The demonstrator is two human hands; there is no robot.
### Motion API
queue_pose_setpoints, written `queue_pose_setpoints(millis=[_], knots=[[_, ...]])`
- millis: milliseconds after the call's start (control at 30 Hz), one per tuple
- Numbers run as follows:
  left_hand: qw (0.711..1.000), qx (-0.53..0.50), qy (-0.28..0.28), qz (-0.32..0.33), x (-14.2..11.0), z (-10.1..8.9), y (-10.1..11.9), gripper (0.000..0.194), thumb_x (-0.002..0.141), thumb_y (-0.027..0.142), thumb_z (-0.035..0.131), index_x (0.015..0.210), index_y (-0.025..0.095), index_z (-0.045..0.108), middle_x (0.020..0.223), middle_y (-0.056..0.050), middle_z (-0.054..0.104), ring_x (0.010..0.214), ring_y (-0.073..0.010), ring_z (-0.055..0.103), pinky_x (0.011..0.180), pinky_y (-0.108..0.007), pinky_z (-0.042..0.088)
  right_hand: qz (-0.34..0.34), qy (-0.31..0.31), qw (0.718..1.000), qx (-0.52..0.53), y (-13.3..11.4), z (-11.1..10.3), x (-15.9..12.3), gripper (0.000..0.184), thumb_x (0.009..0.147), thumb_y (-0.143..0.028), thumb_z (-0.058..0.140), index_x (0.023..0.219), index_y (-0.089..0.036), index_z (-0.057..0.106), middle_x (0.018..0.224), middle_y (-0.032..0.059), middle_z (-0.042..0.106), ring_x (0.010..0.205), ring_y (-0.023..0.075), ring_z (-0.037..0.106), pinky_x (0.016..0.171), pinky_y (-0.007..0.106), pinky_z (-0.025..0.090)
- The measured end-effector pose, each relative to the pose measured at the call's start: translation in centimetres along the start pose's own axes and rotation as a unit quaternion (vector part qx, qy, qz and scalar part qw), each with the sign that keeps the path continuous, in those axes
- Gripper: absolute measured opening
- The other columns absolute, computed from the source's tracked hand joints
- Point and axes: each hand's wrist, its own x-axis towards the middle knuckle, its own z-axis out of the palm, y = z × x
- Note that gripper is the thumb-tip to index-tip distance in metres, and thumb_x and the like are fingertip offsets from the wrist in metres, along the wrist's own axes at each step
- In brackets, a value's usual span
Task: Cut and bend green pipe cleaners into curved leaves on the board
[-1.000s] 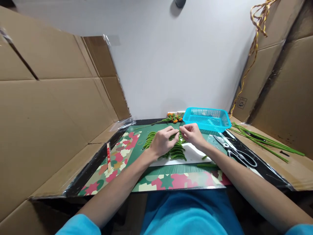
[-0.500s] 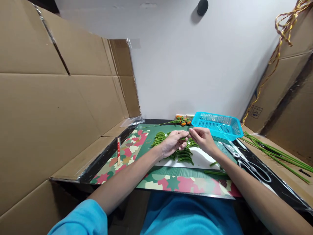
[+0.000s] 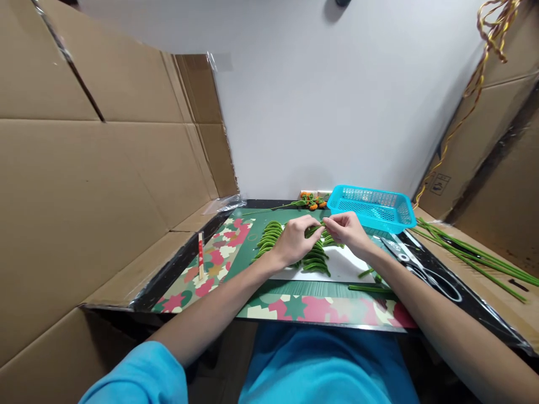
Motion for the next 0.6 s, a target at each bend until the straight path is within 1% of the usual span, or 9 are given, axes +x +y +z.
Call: queue_pose_setpoints(millis=[67,133,200,267,333,433,500,600], knots=[[0.998,-0.044,-0.013,-0.053,0.3,0.1,-0.2,0.033,0.087,0.047,0.075,0.077,0.017,0.066,0.070,0.001,0.052,0.062,-0.0124,0.043,0.058,-0.026,0.033,-0.020,0.004,1.000,-0.017,-0.3,-0.3,-0.1,0.061,0.085,-0.072,0.071,0.058,-0.022,0.050,0.049,-0.0065,0.038,0.043,0.0078,0.029,0.042,0.026,0.021],[0.987,-0.102,-0.042,-0.117,0.6,0.0,-0.4,0.044,0.091,0.060,0.064,0.078,0.017,0.063,0.064,0.003,0.047,0.052,-0.0102,0.038,0.049,-0.026,0.027,-0.044,0.008,0.998,-0.040,-0.5,-0.4,-0.2,0.059,0.088,-0.069,0.070,0.058,-0.022,0.052,0.048,-0.0047,0.042,0.043,0.0096,0.034,0.044,0.027,0.024],[0.971,-0.154,-0.075,-0.166,0.8,-0.3,-0.3,0.050,0.093,0.066,0.055,0.082,0.018,0.061,0.067,0.002,0.049,0.046,-0.0088,0.037,0.043,-0.025,0.022,-0.066,0.016,0.995,-0.066,-0.6,-0.3,-0.3,0.055,0.091,-0.064,0.070,0.060,-0.021,0.056,0.049,-0.0026,0.048,0.046,0.0116,0.039,0.047,0.028,0.028],[0.956,-0.193,-0.104,-0.194,0.8,-0.6,-0.1,0.049,0.090,0.067,0.058,0.087,0.018,0.060,0.074,0.001,0.054,0.045,-0.0078,0.039,0.040,-0.024,0.023,-0.083,0.032,0.992,-0.087,-0.6,0.0,-0.4,0.051,0.093,-0.062,0.068,0.063,-0.021,0.060,0.051,-0.0016,0.050,0.049,0.0128,0.040,0.049,0.029,0.028],[0.944,-0.223,-0.125,-0.208,0.7,-0.9,0.2,0.046,0.087,0.064,0.064,0.092,0.018,0.059,0.078,0.001,0.054,0.046,-0.0062,0.040,0.041,-0.022,0.025,-0.093,0.047,0.989,-0.101,-0.5,0.2,-0.3,0.050,0.092,-0.061,0.070,0.064,-0.021,0.061,0.054,-0.0017,0.049,0.053,0.0130,0.037,0.051,0.029,0.026],[0.938,-0.243,-0.133,-0.210,0.5,-0.9,0.5,0.043,0.084,0.058,0.072,0.092,0.019,0.057,0.079,0.003,0.051,0.047,-0.0037,0.039,0.042,-0.019,0.024,-0.093,0.049,0.990,-0.099,-0.2,0.3,-0.1,0.055,0.089,-0.063,0.072,0.059,-0.021,0.055,0.055,-0.0034,0.042,0.055,0.0118,0.032,0.051,0.029,0.022],[0.941,-0.241,-0.125,-0.204,0.5,-0.7,0.5,0.043,0.083,0.056,0.075,0.090,0.019,0.055,0.080,0.004,0.051,0.047,-0.0035,0.039,0.042,-0.019,0.023,-0.079,0.035,0.993,-0.082,0.1,0.4,0.1,0.059,0.090,-0.067,0.068,0.058,-0.022,0.049,0.053,-0.0048,0.038,0.051,0.0107,0.031,0.049,0.028,0.022],[0.955,-0.213,-0.095,-0.185,0.5,-0.3,0.3,0.042,0.084,0.055,0.075,0.089,0.021,0.052,0.077,0.004,0.052,0.046,-0.0050,0.039,0.042,-0.021,0.023,-0.050,0.015,0.998,-0.047,0.3,0.5,0.5,0.061,0.090,-0.074,0.060,0.059,-0.024,0.043,0.051,-0.0072,0.034,0.046,0.0093,0.031,0.045,0.026,0.024]])
